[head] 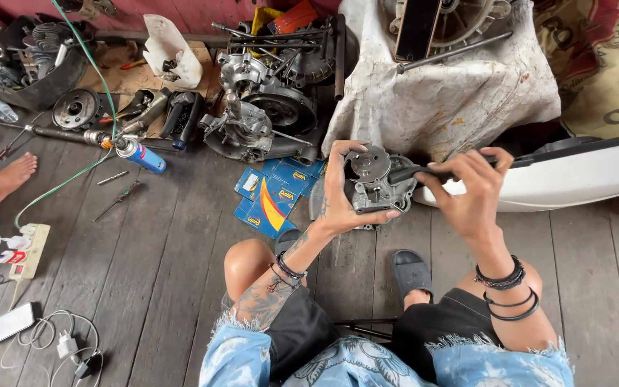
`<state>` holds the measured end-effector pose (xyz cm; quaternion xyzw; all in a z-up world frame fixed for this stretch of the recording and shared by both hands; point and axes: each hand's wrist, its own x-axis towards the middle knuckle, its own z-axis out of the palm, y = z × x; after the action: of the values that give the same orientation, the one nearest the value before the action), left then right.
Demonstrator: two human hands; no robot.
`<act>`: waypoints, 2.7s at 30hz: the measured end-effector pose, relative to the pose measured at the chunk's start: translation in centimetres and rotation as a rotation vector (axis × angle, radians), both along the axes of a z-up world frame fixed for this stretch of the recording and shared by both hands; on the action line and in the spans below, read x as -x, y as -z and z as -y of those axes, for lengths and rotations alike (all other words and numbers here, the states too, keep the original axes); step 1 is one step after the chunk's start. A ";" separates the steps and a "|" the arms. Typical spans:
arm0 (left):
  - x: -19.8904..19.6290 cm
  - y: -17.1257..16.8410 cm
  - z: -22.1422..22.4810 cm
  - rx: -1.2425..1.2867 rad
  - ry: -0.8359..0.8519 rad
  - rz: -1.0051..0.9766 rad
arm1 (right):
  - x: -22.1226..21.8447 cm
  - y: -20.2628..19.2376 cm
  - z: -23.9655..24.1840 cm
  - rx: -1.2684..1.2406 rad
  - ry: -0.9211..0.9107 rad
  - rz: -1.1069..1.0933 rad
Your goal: The person is assembling a motorcycle engine component, using a metal rod to adjust and fit internal parts.
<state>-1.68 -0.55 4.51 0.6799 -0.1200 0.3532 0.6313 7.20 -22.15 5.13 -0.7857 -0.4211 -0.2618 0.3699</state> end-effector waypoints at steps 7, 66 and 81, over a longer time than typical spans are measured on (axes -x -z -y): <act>0.3 -0.5 0.2 0.022 0.024 -0.018 | -0.1 -0.1 0.0 0.020 0.030 0.036; 0.7 -0.9 -0.4 0.090 0.035 -0.018 | 2.1 2.4 -1.6 -0.024 0.102 0.011; 0.4 -0.3 -0.5 0.117 0.073 -0.016 | 2.0 4.6 -1.1 0.063 0.116 0.034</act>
<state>-2.06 -0.08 4.81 0.6398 -0.1189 0.3308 0.6834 5.22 -21.09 0.49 -0.8155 -0.3890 -0.2828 0.3220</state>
